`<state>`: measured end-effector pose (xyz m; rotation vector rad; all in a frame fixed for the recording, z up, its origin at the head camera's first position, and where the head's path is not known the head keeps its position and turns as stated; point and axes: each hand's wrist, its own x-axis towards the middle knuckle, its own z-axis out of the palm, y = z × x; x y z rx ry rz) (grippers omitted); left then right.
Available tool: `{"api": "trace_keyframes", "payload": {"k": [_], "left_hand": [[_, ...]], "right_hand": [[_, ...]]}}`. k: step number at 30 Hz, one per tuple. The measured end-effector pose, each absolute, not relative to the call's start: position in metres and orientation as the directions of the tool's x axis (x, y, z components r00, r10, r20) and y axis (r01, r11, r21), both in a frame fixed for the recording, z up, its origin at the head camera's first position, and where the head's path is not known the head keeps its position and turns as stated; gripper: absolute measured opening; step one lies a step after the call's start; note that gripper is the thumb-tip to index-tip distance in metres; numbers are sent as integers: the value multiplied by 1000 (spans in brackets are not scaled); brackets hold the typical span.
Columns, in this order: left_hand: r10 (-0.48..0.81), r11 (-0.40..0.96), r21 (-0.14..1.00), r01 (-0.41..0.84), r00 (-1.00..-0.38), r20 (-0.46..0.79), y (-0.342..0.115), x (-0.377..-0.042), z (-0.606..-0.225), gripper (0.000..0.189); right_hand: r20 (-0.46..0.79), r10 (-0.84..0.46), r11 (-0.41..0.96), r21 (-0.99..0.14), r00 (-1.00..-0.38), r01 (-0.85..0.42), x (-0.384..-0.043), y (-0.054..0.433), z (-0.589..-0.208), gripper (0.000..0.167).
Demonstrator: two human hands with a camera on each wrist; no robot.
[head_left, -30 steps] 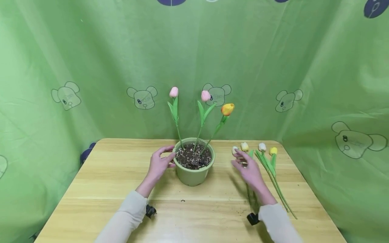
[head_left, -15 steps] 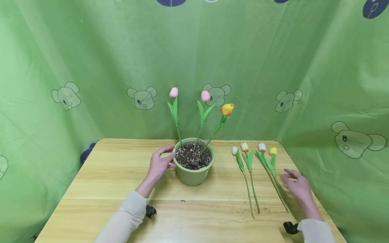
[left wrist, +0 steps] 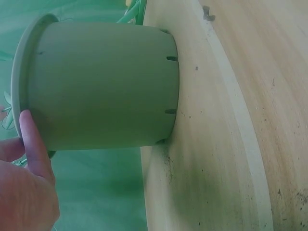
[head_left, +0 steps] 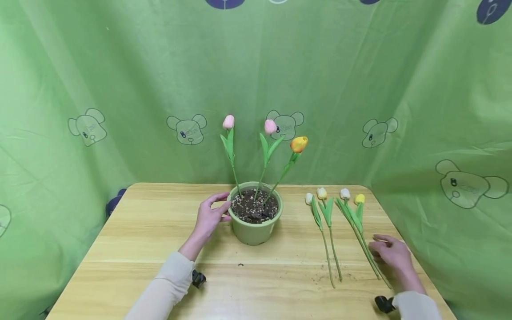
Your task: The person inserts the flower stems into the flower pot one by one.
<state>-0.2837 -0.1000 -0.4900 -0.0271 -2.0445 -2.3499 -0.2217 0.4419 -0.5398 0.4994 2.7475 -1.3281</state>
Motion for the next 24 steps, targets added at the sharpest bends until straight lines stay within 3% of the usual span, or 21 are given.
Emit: {"api": "trace_keyframes", "payload": {"k": [14,24], "left_hand": [[-6,-138,990,25,-1000,24,-101,-284,-488,40],[6,-144,989,17,-1000,18,-101,-284,-489,40]], "right_hand": [[-149,232,634,-726,-961,266,-230,422,-540,65],[-246,230,502,-799,-942,331,-233,422,-545,56]]}}
